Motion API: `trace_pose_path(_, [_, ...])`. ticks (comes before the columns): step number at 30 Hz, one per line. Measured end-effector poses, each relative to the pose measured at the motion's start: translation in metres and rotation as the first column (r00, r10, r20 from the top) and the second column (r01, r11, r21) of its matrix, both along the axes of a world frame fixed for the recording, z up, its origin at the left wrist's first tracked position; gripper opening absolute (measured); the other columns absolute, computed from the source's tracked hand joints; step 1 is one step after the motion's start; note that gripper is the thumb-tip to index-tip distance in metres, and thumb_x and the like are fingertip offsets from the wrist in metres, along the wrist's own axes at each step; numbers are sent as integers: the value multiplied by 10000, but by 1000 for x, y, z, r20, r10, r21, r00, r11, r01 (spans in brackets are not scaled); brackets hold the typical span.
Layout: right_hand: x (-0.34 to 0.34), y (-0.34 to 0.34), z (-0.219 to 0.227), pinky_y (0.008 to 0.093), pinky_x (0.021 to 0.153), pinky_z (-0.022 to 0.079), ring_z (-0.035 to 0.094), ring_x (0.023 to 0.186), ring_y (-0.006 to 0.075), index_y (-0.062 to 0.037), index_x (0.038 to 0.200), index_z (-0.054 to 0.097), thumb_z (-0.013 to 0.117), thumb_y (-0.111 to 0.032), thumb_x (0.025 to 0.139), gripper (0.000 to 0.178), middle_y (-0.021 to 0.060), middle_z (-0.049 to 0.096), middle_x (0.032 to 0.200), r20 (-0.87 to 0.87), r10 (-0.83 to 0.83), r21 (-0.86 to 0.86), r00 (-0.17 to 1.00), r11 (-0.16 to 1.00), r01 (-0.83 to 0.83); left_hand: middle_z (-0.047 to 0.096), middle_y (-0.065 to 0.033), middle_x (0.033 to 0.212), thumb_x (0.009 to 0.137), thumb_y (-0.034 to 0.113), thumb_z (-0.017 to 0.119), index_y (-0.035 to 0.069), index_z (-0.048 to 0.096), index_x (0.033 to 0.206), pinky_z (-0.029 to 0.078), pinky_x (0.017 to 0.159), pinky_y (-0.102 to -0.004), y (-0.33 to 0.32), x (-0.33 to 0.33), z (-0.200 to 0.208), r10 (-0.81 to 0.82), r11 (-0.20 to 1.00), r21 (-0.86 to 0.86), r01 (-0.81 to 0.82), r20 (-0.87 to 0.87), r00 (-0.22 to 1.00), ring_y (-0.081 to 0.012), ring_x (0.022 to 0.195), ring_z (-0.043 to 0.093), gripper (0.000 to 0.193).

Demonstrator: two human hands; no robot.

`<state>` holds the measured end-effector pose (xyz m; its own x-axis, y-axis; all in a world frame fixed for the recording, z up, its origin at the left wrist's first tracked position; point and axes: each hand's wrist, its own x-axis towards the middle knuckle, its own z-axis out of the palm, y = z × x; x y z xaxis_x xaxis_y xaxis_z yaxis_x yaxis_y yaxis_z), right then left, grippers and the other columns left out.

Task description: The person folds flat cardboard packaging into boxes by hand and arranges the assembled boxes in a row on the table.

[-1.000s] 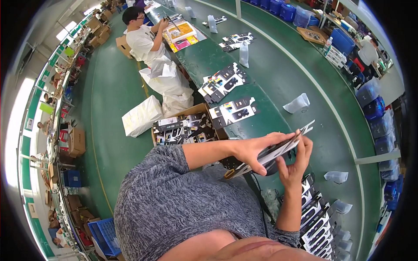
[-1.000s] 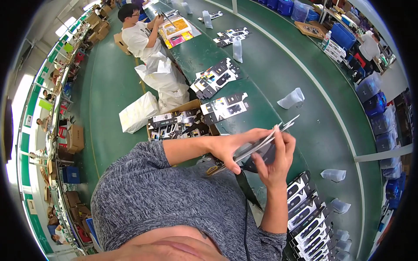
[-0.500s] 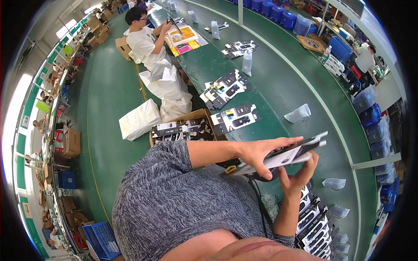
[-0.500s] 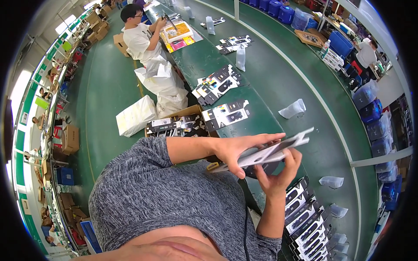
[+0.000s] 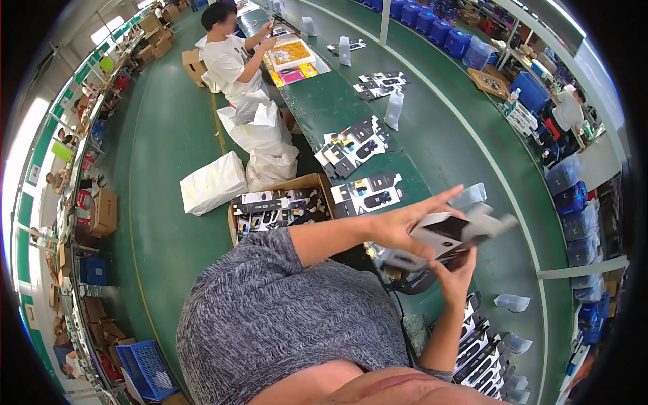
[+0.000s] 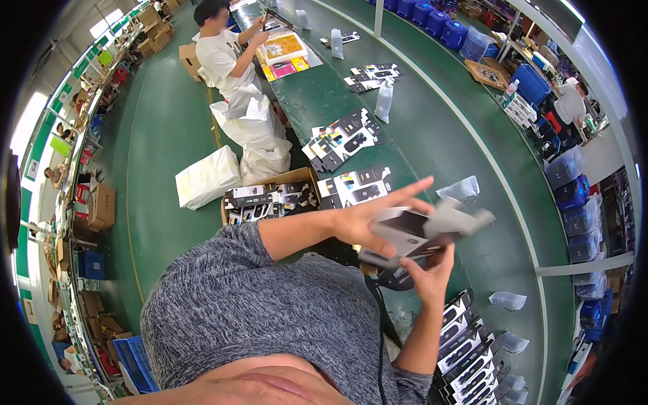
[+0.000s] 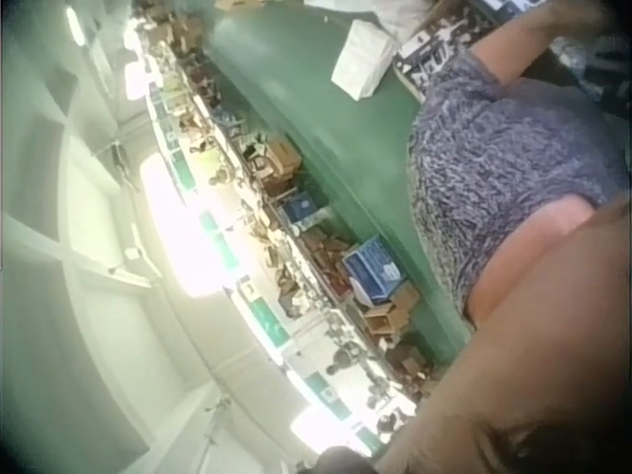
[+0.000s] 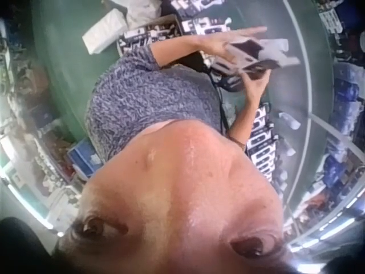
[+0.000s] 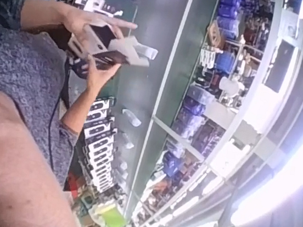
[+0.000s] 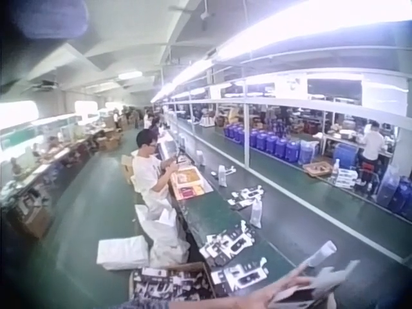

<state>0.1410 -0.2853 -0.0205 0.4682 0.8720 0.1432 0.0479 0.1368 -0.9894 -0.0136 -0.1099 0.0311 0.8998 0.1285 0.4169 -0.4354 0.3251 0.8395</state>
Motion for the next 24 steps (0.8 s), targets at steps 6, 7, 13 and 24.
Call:
trace_pose_path(6, [0,8,38,391,1107,368,470,1306,253,-37,1578,86,848,-270,714,1175,148,432,1431,6,273,-40,962,961,-273,434,-96,1321,743,186,865,116,330,1395,394,1041,-370,-2,19,8,185,944,267,-192,52,981,-200,1220,483,847])
trace_pose_path(7, [-10,13,49,397,1109,366,469,1305,255,-55,1585,39,829,-273,739,1178,150,420,1440,6,199,62,980,978,-199,430,-89,1312,731,186,874,119,352,1367,394,1026,-359,-3,21,10,249,904,315,-288,161,955,-198,1213,475,825])
trace_pose_path(13, [-16,16,65,424,1105,374,446,1332,315,-67,1519,230,821,-245,747,988,189,345,1470,208,-71,303,976,953,5,452,-72,1221,684,219,913,125,483,1182,395,984,-346,-5,18,15,402,828,340,-445,192,895,-190,1152,479,665])
trace_pose_path(24, [-15,-3,67,510,1058,394,489,1274,406,-76,1547,176,754,-241,810,951,250,475,1360,615,-181,444,767,884,-147,466,-49,1020,734,173,863,115,304,1540,378,942,-364,-21,17,33,312,769,436,-468,383,869,-213,979,430,982])
